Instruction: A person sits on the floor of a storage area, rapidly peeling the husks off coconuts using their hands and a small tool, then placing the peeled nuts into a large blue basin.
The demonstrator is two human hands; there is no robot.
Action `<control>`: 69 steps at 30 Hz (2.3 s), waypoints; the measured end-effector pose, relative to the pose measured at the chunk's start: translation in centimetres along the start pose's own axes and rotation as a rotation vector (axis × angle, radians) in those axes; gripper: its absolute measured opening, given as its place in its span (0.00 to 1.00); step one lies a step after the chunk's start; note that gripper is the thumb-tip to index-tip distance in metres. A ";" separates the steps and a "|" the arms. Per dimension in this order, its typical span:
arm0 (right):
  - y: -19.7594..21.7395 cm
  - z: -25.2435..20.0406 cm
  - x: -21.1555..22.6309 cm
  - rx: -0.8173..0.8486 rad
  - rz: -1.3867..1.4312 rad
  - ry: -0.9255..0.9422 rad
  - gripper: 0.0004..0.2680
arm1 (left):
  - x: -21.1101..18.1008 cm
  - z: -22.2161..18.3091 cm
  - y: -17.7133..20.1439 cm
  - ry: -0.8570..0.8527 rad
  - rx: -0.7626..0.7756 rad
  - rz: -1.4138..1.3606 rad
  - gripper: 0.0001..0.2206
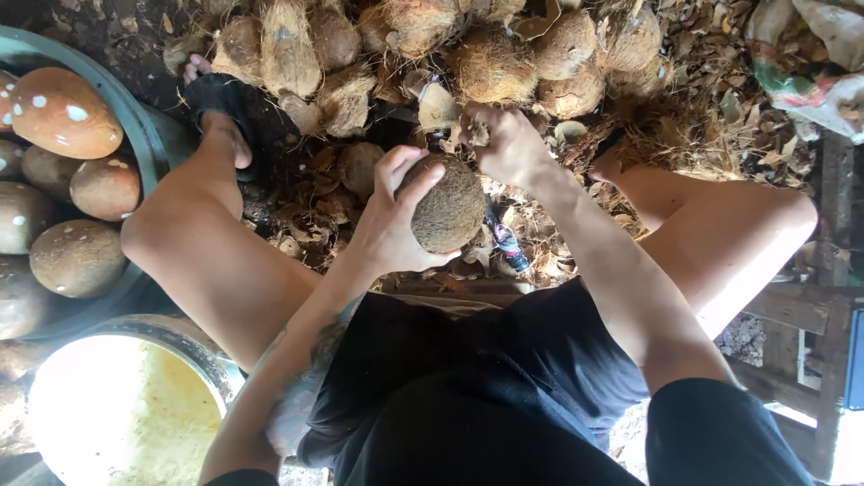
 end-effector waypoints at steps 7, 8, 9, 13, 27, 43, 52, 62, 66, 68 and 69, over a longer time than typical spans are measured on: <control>0.8 -1.3 -4.5 0.424 -0.577 -0.387 0.17 | -0.4 0.0 -0.1 -0.023 -0.028 -0.027 0.57; 1.3 -1.0 -0.4 0.378 -0.335 -0.521 0.20 | -0.1 -0.5 0.0 -0.025 -0.031 -0.008 0.58; 1.9 -1.0 -1.4 0.384 -0.333 -0.517 0.20 | 0.2 -0.6 0.3 -0.020 -0.033 -0.003 0.58; 0.9 -1.2 -5.2 0.573 0.201 -0.576 0.18 | 0.8 -0.9 1.5 -0.023 -0.111 0.013 0.59; -1.2 -1.5 -0.6 0.456 0.280 -0.308 0.10 | 6.5 -5.6 -1.6 -0.222 -0.139 0.060 0.51; 3.0 -2.2 5.0 0.001 0.045 0.209 0.05 | 4.6 -4.1 -2.2 -0.383 -0.105 0.229 0.40; -3.4 -4.0 3.2 0.016 -0.134 0.580 0.14 | 5.3 -3.5 -4.1 -0.412 -0.107 0.305 0.37; 2.9 -4.2 -3.7 0.054 -0.302 0.071 0.09 | 2.4 -1.7 -1.0 0.325 0.320 0.156 0.37; 1.8 -2.8 5.5 0.064 0.058 0.187 0.05 | 3.3 -2.0 -1.8 0.153 0.243 0.220 0.35; -0.2 -3.3 6.5 0.156 0.269 0.201 0.04 | 3.4 -2.3 -2.1 -0.006 0.173 0.287 0.35; -0.8 -3.1 5.4 0.153 0.270 0.202 0.04 | 3.8 -2.4 -2.4 -0.008 0.175 0.288 0.35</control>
Point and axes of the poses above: each hand's wrist, its own z-axis towards the middle knuckle, its own y-axis out of the back of the hand, x = y × z, the point moved 5 cm from there along z, towards the middle knuckle, and after that the axes turned 1 degree about z, right-handed, at the moved point
